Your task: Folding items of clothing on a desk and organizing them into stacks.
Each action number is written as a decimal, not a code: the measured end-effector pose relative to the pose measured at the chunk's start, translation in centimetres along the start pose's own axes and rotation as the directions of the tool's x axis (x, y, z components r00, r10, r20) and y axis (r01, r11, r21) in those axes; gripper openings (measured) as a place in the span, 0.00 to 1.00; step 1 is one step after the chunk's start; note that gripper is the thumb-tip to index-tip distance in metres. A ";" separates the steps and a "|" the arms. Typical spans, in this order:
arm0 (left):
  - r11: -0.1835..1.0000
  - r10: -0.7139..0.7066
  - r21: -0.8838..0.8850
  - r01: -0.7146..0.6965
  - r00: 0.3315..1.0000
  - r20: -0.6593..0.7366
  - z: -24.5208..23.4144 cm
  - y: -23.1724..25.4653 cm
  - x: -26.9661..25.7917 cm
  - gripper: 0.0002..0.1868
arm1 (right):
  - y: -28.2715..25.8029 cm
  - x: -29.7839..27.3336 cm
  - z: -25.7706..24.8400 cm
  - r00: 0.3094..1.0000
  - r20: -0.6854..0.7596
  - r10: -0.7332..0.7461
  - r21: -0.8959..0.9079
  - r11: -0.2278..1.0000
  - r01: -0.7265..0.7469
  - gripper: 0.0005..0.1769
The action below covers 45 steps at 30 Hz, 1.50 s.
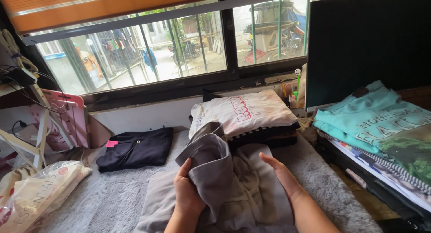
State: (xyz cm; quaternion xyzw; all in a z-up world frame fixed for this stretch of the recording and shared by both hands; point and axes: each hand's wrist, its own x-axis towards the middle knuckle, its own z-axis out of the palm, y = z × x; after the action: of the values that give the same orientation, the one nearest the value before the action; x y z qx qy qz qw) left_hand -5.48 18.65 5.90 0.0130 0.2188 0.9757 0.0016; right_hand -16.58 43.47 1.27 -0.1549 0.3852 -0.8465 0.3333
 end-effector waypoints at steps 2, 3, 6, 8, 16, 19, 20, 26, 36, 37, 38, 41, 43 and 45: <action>1.000 -0.026 0.002 0.026 0.999 0.031 -1.2 -0.5 0.9 0.30 | 2.1 4.4 -7.3 0.995 -0.050 -0.088 -0.139 0.987 0.080 0.32; 0.999 -0.054 0.006 0.054 0.997 0.063 -1.8 -0.8 1.3 0.31 | 3.2 6.6 -10.9 0.979 -0.084 -0.183 -0.278 0.948 0.154 0.32; 0.996 -0.084 -0.008 0.084 0.996 0.011 -1.6 -1.5 1.3 0.30 | 4.8 8.8 -8.6 0.998 -0.038 -0.040 -0.377 0.926 0.023 0.32; 0.998 -0.064 0.012 0.064 0.998 0.011 -0.6 -0.9 1.2 0.30 | 5.4 8.1 -5.4 0.970 -0.158 -0.185 -0.404 0.909 0.107 0.37; 0.751 0.601 0.118 -0.650 0.747 0.284 -4.9 15.5 1.0 0.21 | -4.6 4.1 -5.7 0.928 -0.353 -0.119 -0.562 0.820 -0.109 0.32; 0.705 0.652 0.170 -0.688 0.724 0.226 -11.2 21.3 0.2 0.21 | -8.4 3.3 -9.9 0.913 -0.409 0.012 -0.471 0.854 -0.223 0.20; 0.692 0.667 0.187 -0.697 0.717 0.205 -13.3 22.2 -0.5 0.21 | -8.8 3.0 -11.4 0.889 -0.457 -0.022 -0.531 0.809 -0.253 0.24; 0.608 0.757 0.302 -0.735 0.651 0.060 -27.0 26.7 -7.3 0.20 | -8.7 2.4 -12.2 0.819 -0.358 -0.448 -0.933 0.200 -0.298 0.61; 0.828 0.549 0.419 -0.372 0.688 -0.475 -23.5 31.2 -19.5 0.25 | 2.2 2.7 17.5 0.888 -0.160 -0.432 -0.687 -0.597 -0.414 0.39; 0.823 0.558 0.422 -0.381 0.679 -0.476 -23.3 31.4 -19.7 0.25 | 4.3 4.5 16.8 0.892 -0.150 -0.426 -0.692 -0.600 -0.403 0.39; 0.785 0.565 0.565 -0.254 0.669 -0.483 -23.1 31.4 -19.8 0.25 | 6.5 6.1 16.0 0.924 0.121 -0.362 -0.843 -0.529 -0.097 0.31; 0.525 0.659 0.849 -0.061 0.660 -0.361 -23.9 31.1 -19.1 0.24 | 12.6 9.5 19.1 0.850 0.464 -0.250 -0.866 -0.330 0.375 0.22; 0.301 0.713 0.954 -0.002 0.665 -0.223 -24.7 30.2 -18.9 0.23 | 16.4 11.0 22.9 0.826 0.542 -0.155 -0.834 -0.222 0.506 0.20; 0.196 0.754 0.979 -0.051 0.646 -0.117 -25.1 28.9 -18.8 0.20 | 19.8 12.3 26.7 0.738 0.663 -0.126 -0.749 -0.121 0.652 0.23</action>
State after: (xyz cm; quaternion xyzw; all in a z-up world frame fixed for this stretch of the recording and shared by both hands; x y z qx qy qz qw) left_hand 12.68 -18.35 -4.93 -0.2304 0.7049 0.5716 -0.3512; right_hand -2.88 10.93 3.84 -0.6068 0.7110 -0.3463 -0.0797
